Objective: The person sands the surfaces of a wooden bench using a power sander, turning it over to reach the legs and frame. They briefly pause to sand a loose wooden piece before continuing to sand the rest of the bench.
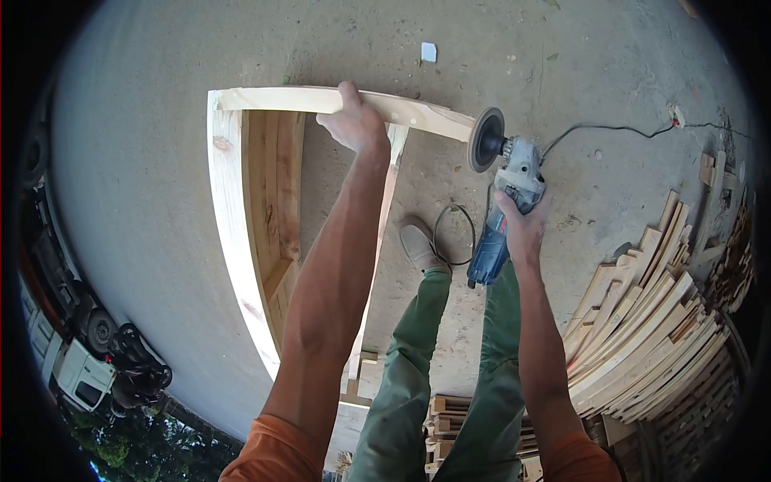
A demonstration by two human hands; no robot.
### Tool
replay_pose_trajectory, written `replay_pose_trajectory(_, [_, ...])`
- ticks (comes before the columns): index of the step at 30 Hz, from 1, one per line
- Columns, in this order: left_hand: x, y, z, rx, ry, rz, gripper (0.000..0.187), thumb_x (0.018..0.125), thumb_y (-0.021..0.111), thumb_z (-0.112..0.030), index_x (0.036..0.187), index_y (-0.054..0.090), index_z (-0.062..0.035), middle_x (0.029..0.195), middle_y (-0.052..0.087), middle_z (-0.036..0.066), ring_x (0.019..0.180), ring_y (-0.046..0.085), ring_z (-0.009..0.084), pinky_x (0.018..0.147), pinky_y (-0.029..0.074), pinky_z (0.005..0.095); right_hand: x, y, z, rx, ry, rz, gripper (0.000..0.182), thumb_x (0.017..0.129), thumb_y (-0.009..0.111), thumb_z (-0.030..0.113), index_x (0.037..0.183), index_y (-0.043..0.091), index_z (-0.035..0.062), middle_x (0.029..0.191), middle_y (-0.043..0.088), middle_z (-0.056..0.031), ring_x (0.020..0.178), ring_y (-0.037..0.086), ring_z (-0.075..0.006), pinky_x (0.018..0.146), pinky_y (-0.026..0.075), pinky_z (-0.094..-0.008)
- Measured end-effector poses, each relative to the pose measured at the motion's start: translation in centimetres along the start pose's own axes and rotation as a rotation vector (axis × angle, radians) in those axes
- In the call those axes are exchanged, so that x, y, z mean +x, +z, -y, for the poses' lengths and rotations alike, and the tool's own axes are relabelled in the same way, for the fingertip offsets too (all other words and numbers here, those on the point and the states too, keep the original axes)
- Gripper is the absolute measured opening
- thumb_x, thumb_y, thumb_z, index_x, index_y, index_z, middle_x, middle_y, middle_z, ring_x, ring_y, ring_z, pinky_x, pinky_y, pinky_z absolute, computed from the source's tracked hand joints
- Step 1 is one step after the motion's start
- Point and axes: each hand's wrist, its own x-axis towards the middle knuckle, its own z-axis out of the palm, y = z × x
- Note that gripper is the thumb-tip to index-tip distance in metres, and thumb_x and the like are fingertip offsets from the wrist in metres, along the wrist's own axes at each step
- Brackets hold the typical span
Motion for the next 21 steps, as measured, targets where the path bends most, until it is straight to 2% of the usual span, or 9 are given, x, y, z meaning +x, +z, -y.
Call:
replay_pose_trajectory(3, [0.7, 0.0, 0.5, 0.011, 0.017, 0.027, 0.062, 0.09, 0.064, -0.038, 0.123, 0.047, 0.0126, 0.113, 0.062, 0.03, 0.106, 0.063, 0.0416, 0.097, 0.047, 0.051, -0.4, -1.1, 0.1, -0.076, 0.058, -0.011, 0.063, 0.085, 0.081, 0.015, 0.135, 0.046, 0.0, 0.117, 0.062, -0.0119, 0.101, 0.062, -0.0201, 0.09, 0.051, -0.034])
replay_pose_trajectory(6, [0.1, -0.1, 0.7, 0.014, 0.036, 0.032, 0.064, 0.091, 0.064, -0.04, 0.122, 0.047, 0.0139, 0.113, 0.062, 0.031, 0.105, 0.063, 0.0417, 0.097, 0.047, 0.0513, -1.6, -2.0, 1.9, 0.024, 0.086, 0.002, 0.064, 0.084, 0.082, 0.016, 0.135, 0.047, 0.0004, 0.115, 0.063, -0.012, 0.1, 0.063, -0.0202, 0.089, 0.052, -0.0342])
replay_pose_trajectory(9, [0.2, 0.2, 0.6, -0.023, 0.046, -0.019, 0.064, 0.091, 0.065, -0.039, 0.121, 0.047, 0.0154, 0.114, 0.061, 0.031, 0.104, 0.063, 0.0405, 0.096, 0.048, 0.0507, 0.4, -1.7, 2.7, 0.113, 0.07, 0.053, 0.076, 0.078, 0.088, 0.021, 0.134, 0.042, -0.004, 0.112, 0.061, -0.0148, 0.093, 0.064, -0.0215, 0.082, 0.054, -0.0363])
replay_pose_trajectory(11, [-0.2, 0.0, 0.1, -0.022, 0.015, -0.03, 0.062, 0.093, 0.065, -0.036, 0.122, 0.049, 0.0159, 0.114, 0.061, 0.028, 0.105, 0.063, 0.0367, 0.095, 0.049, 0.0479, 1.5, -1.2, 1.5, 0.018, -0.09, 0.04, 0.074, 0.078, 0.087, 0.02, 0.133, 0.043, -0.0042, 0.108, 0.063, -0.0137, 0.085, 0.064, -0.02, 0.074, 0.055, -0.0339])
replay_pose_trajectory(12, [-0.4, 0.2, -0.3, -0.03, -0.012, -0.033, 0.059, 0.094, 0.066, -0.032, 0.123, 0.05, 0.0164, 0.115, 0.061, 0.025, 0.106, 0.063, 0.0329, 0.094, 0.051, 0.045, 1.5, -1.3, 1.7, 0.025, -0.091, 0.037, 0.074, 0.078, 0.087, 0.02, 0.133, 0.043, -0.0042, 0.108, 0.063, -0.0137, 0.085, 0.064, -0.02, 0.074, 0.055, -0.0339])
replay_pose_trajectory(14, [0.7, 0.5, 0.4, -0.047, 0.028, -0.015, 0.058, 0.094, 0.066, -0.033, 0.122, 0.051, 0.016, 0.113, 0.062, 0.024, 0.104, 0.063, 0.0317, 0.094, 0.051, 0.0444, 1.6, -1.4, 2.1, 0.011, 0.075, 0.06, 0.064, 0.081, 0.084, 0.016, 0.132, 0.048, -0.0011, 0.113, 0.064, -0.0129, 0.095, 0.066, -0.0193, 0.083, 0.055, -0.0339])
replay_pose_trajectory(15, [1.2, 0.4, 1.2, -0.048, 0.052, -0.006, 0.057, 0.095, 0.066, -0.033, 0.121, 0.052, 0.0157, 0.112, 0.063, 0.023, 0.103, 0.063, 0.0305, 0.093, 0.051, 0.0439, 1.6, -1.9, 0.9, 0.046, 0.12, 0.078, 0.064, 0.081, 0.084, 0.016, 0.131, 0.048, -0.0015, 0.112, 0.065, -0.0132, 0.094, 0.066, -0.0196, 0.082, 0.056, -0.0333])
replay_pose_trajectory(19, [2.1, 0.7, 2.5, -0.082, 0.106, -0.02, 0.055, 0.097, 0.066, -0.034, 0.12, 0.056, 0.0139, 0.111, 0.064, 0.019, 0.101, 0.063, 0.0267, 0.089, 0.052, 0.0422, 1.4, -3.6, -2.6, 0.07, 0.111, 0.016, 0.064, 0.082, 0.082, 0.016, 0.133, 0.048, -0.0004, 0.111, 0.065, -0.0121, 0.094, 0.066, -0.0188, 0.083, 0.055, -0.0332])
replay_pose_trajectory(21, [1.6, -0.3, 1.8, -0.194, 0.084, 0.173, 0.068, 0.101, 0.062, -0.046, 0.131, 0.049, 0.0135, 0.122, 0.059, 0.022, 0.109, 0.06, 0.0277, 0.095, 0.049, 0.0435, 2.2, -4.4, -2.3, 0.068, 0.114, 0.007, 0.063, 0.083, 0.082, 0.016, 0.134, 0.048, -0.0001, 0.111, 0.065, -0.0119, 0.095, 0.066, -0.0185, 0.083, 0.055, -0.033])
